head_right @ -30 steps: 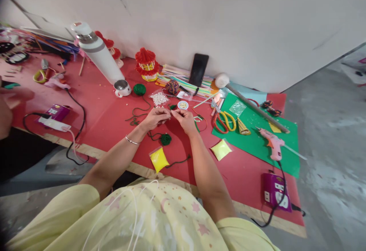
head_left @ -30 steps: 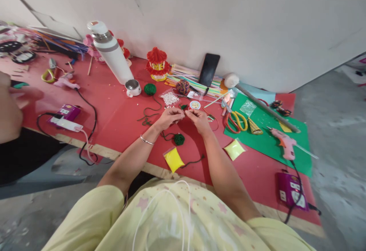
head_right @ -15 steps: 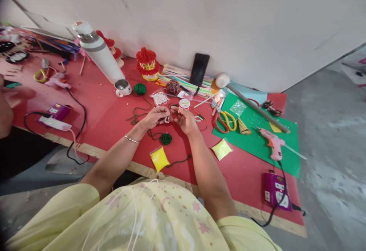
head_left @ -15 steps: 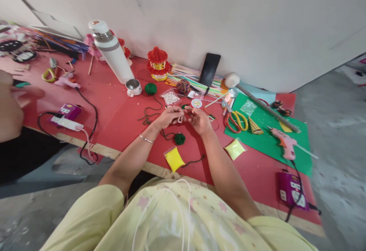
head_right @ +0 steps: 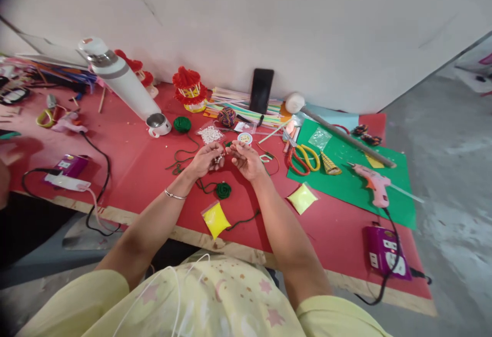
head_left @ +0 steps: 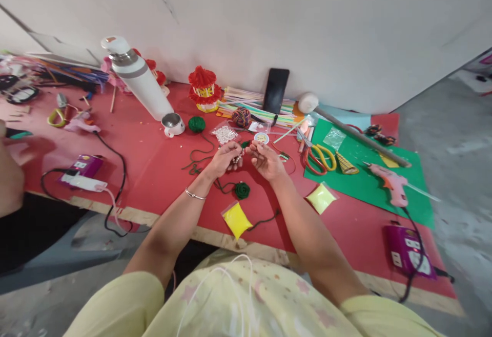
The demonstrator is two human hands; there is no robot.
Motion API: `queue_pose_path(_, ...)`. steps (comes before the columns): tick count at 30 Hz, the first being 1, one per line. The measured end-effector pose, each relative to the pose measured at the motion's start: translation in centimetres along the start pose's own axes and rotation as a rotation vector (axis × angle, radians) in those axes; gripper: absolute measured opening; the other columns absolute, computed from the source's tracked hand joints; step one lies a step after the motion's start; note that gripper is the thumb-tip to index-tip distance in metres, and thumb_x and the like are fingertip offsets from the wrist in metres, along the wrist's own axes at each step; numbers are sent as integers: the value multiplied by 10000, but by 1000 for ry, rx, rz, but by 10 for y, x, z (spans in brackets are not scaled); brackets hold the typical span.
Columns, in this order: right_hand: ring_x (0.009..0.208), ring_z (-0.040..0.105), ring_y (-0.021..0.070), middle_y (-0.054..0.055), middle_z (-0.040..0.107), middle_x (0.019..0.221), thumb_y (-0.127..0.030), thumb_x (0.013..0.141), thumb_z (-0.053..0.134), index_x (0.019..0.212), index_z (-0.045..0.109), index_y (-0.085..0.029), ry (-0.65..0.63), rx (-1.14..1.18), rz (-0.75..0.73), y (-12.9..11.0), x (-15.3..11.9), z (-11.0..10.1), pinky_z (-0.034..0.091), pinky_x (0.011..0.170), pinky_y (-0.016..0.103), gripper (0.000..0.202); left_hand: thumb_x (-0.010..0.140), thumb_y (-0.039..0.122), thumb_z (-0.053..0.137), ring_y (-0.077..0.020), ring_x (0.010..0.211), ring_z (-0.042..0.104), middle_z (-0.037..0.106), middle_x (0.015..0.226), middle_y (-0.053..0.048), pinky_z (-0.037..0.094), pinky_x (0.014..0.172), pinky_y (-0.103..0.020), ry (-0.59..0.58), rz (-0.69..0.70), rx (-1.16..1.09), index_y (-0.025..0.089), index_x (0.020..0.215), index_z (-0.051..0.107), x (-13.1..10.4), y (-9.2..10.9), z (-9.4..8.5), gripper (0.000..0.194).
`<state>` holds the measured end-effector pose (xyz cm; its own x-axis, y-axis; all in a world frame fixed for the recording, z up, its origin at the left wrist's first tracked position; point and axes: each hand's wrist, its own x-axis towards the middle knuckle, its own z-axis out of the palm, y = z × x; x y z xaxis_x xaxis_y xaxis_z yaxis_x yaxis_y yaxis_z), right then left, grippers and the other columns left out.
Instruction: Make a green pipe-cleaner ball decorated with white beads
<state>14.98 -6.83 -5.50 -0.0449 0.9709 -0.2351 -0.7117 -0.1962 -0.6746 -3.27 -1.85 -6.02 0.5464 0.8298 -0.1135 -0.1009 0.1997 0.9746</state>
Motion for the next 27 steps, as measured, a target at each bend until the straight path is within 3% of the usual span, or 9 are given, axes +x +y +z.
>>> queue_pose_path(3,908,747,138,-19,777,946,-257,737,879,1005,738,-247,8,-95,-69,2,0,0,563,581,160,303,821,448,750,-136,736,646,727,914,-63,460,581,-231,108,195,111,177,797,648,2,1,0,290)
queue_pose_path(5,858,732,129,-19,774,927,-295,716,904,1026,745,-255,16,-151,-113,4,0,0,551,578,170,351,785,375,775,-155,882,646,718,1048,-82,491,690,-244,183,311,161,161,720,684,4,2,1,242)
queue_pose_path(8,804,704,119,-21,767,928,-342,677,927,1037,742,-267,28,-178,-142,5,1,-1,511,549,179,412,759,326,758,-100,667,575,705,939,-62,384,518,-230,247,238,53,158,690,690,3,4,2,195)
queue_pose_path(10,744,665,104,-26,754,906,-357,656,933,1013,742,-265,41,-192,-153,6,3,-1,449,500,174,415,722,308,749,-68,501,466,673,767,-36,237,420,-228,234,127,-80,157,707,684,1,4,4,164)
queue_pose_path(12,659,595,80,-34,733,850,-356,636,938,975,743,-252,52,-199,-168,7,4,0,370,454,167,405,677,282,748,-51,428,396,655,674,-22,172,401,-227,200,77,-186,156,681,650,-1,4,5,160)
queue_pose_path(15,586,504,58,-37,717,812,-350,613,944,935,739,-234,53,-193,-191,8,5,2,303,434,176,399,653,269,761,-21,393,341,691,698,-26,190,398,-216,154,58,-273,157,625,563,-4,5,6,229)
queue_pose_path(19,603,516,70,-39,712,816,-372,603,941,928,731,-235,57,-233,-196,8,5,2,309,456,198,411,696,338,804,-56,433,469,673,672,-17,235,385,-202,125,0,-254,158,686,592,-5,6,9,278)
queue_pose_path(24,680,584,103,-26,717,816,-411,598,938,937,729,-233,45,-310,-208,9,5,2,342,497,213,437,667,333,880,-93,483,562,652,597,1,405,468,-217,57,20,-32,143,816,668,-5,2,15,322)
queue_pose_path(27,686,599,111,-17,720,795,-416,590,941,903,734,-213,-1,-394,-218,10,2,6,421,565,232,427,651,302,885,-83,445,522,628,560,24,379,444,-215,89,75,166,145,782,660,-5,-3,18,304)
